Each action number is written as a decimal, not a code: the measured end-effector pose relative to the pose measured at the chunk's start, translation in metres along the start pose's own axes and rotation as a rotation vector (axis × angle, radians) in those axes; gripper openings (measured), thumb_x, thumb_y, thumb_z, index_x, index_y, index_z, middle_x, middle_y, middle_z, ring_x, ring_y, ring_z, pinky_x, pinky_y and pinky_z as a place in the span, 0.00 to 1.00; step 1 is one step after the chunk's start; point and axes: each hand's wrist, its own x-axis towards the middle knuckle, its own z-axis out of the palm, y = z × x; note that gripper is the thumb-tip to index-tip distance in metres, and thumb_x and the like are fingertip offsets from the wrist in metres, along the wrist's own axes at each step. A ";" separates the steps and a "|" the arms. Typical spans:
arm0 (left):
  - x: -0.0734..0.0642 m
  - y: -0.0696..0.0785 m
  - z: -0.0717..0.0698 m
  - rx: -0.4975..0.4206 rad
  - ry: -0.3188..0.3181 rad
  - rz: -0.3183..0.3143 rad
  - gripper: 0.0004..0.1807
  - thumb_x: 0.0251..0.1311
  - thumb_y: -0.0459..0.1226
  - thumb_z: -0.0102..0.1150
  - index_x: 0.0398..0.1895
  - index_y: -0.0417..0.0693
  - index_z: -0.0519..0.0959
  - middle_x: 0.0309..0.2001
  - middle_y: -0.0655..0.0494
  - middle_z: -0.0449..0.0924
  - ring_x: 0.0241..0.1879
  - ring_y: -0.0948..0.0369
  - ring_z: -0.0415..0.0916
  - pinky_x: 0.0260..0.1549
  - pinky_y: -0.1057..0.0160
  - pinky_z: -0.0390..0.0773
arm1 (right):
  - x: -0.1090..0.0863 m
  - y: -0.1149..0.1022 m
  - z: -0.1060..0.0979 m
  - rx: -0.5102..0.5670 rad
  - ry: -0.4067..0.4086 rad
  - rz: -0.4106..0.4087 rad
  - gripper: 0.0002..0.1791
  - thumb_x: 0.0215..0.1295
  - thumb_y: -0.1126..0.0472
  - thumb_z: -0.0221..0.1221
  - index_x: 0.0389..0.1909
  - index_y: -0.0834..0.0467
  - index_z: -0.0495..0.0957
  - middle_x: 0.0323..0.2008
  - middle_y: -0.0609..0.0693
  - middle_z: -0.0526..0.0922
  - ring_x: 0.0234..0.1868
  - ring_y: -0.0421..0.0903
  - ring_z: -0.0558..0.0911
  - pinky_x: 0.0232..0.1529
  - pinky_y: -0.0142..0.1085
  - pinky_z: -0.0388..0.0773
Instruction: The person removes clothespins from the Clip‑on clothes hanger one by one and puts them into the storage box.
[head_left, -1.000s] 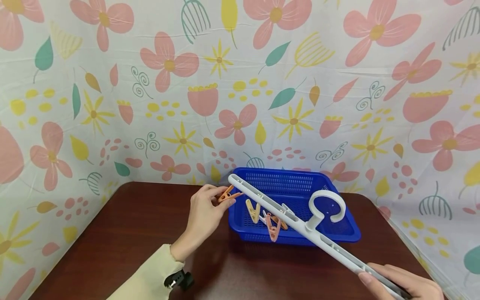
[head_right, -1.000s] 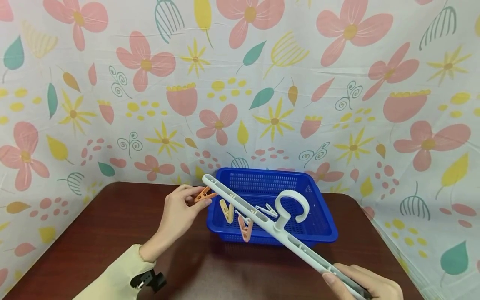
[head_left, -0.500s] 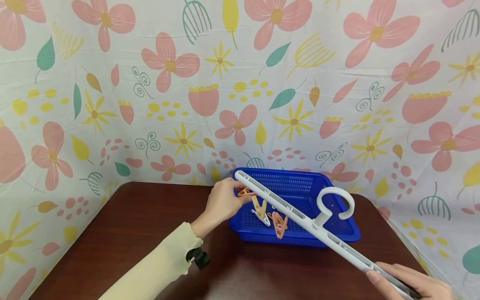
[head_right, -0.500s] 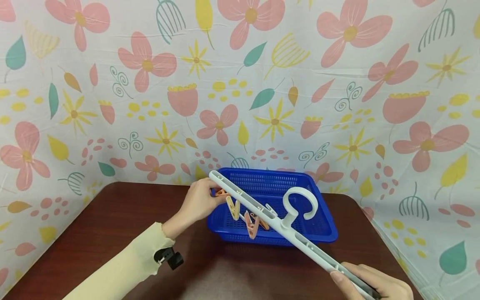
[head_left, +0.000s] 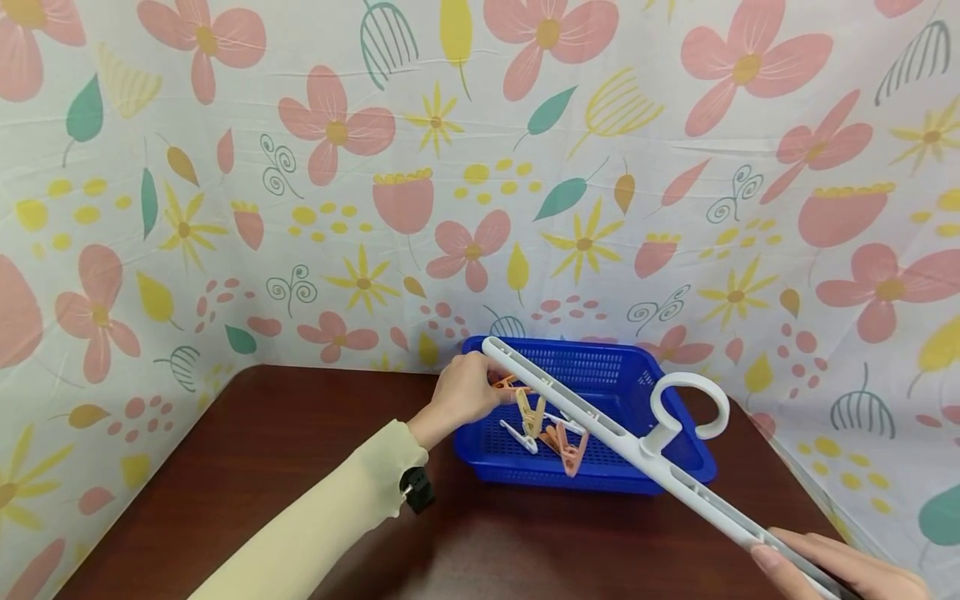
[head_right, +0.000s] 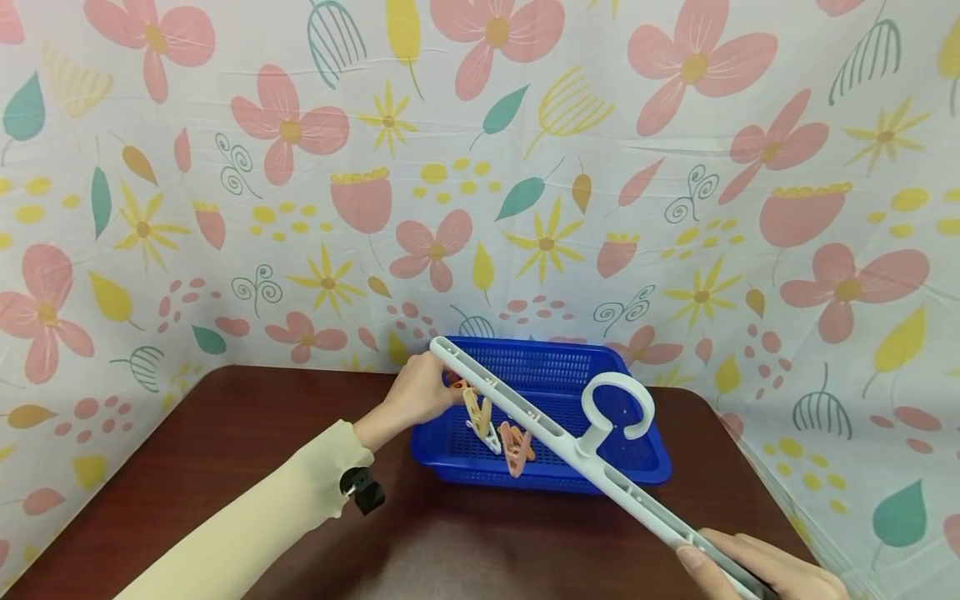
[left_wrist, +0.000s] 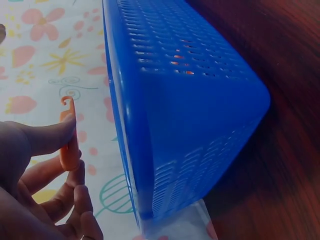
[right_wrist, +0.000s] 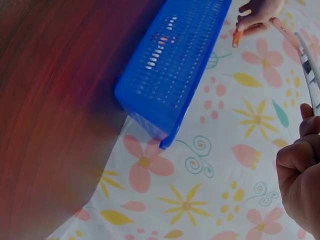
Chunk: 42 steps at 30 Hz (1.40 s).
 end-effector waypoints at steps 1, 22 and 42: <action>0.001 0.000 0.001 0.005 -0.003 -0.003 0.11 0.57 0.45 0.81 0.42 0.55 0.93 0.28 0.64 0.84 0.27 0.63 0.76 0.25 0.63 0.73 | 0.000 0.001 -0.001 -0.005 -0.012 -0.005 0.11 0.56 0.57 0.80 0.39 0.54 0.92 0.27 0.39 0.86 0.19 0.33 0.77 0.22 0.19 0.70; 0.022 0.002 0.015 -0.135 -0.081 -0.080 0.19 0.51 0.46 0.85 0.39 0.47 0.86 0.31 0.59 0.85 0.31 0.61 0.80 0.31 0.62 0.80 | 0.001 0.008 -0.015 -0.048 -0.083 0.056 0.14 0.63 0.55 0.76 0.41 0.62 0.90 0.25 0.49 0.84 0.18 0.36 0.73 0.17 0.24 0.68; 0.018 -0.001 0.006 -0.229 -0.089 -0.080 0.13 0.53 0.40 0.83 0.30 0.46 0.85 0.22 0.58 0.79 0.22 0.61 0.72 0.23 0.65 0.70 | 0.011 0.025 -0.019 -0.174 -0.420 0.185 0.33 0.80 0.43 0.57 0.59 0.73 0.80 0.23 0.48 0.76 0.16 0.42 0.71 0.19 0.33 0.67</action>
